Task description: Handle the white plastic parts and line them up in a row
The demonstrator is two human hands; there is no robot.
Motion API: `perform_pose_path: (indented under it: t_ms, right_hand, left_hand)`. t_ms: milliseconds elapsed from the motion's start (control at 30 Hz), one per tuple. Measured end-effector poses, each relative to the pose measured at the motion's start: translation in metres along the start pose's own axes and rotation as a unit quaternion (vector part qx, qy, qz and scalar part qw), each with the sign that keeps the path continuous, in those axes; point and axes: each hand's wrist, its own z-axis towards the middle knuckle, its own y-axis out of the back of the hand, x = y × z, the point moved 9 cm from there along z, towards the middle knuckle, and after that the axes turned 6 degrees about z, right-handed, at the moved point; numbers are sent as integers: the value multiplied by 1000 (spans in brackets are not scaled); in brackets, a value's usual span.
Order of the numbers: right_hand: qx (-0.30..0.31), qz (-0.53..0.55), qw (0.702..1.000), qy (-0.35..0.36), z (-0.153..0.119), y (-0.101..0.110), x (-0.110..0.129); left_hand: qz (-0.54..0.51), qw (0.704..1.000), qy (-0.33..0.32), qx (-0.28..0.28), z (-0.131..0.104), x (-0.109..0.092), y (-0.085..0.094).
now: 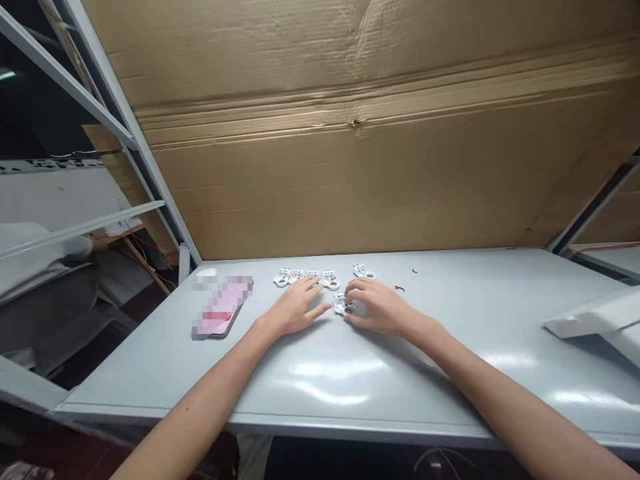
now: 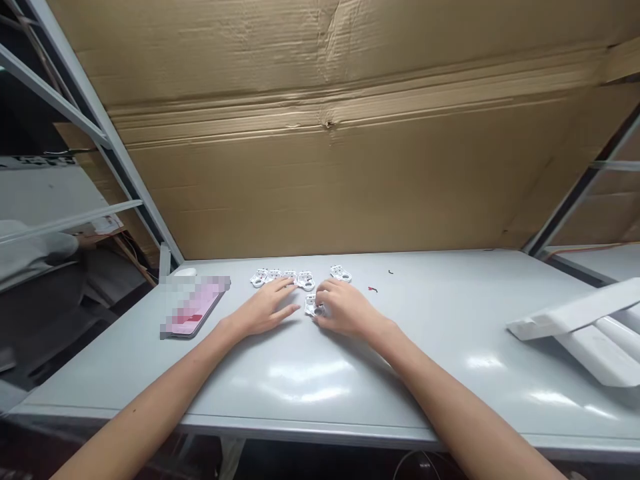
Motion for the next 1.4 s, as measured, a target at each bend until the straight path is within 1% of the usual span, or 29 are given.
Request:
perform_pose_path:
  t_ms: [133, 200, 300, 400, 500, 600, 700, 767, 900, 1133, 1200, 1300, 1333, 1400]
  right_hand:
    - [-8, -39, 998, -45, -2, 4, -15]
    - [-22, -58, 996, -62, -2, 4, -22]
    - [-43, -72, 992, -90, 0, 0, -32]
    - [-50, -73, 990, -113, 2, -4, -39]
    - [-55, -56, 992, -94, 2, -4, -37]
    - [-24, -34, 998, -47, 2, -8, -24]
    - [3, -27, 999, -31, 2, -11, -16]
    - [5, -24, 999, -35, 3, -12, -15]
    - [4, -17, 999, -44, 3, -13, -21]
    - [17, 26, 999, -41, 2, -10, -29]
    - [2, 41, 998, -45, 2, -7, -34]
    - [-40, 30, 995, -89, -1, 1, -51]
    - [-45, 19, 993, -110, -3, 3, -58]
    - [-28, 5, 989, -144, -7, 3, -69]
  left_hand:
    - [-2, 1000, 7, 22, -1, -2, -5]
    - [-2, 999, 6, 32, -1, -4, -7]
    - [-5, 999, 6, 48, -1, -7, -11]
    - [-11, 997, 4, 71, -2, -8, -15]
    - [-20, 996, 5, 89, -3, -8, -18]
    - [-28, 994, 8, 107, -4, -8, -21]
    - [-34, 992, 12, 119, -4, -7, -23]
    - [-35, 992, 11, 118, -4, -7, -23]
    - [-39, 993, 10, 114, -4, -8, -22]
    - [-52, 992, 20, 111, -3, -7, -22]
    - [-52, 993, 21, 102, -2, -6, -21]
    - [-50, 994, 21, 90, -2, -6, -19]
    - [-48, 995, 20, 89, -2, -6, -19]
    - [-47, 995, 20, 88, -2, -6, -17]
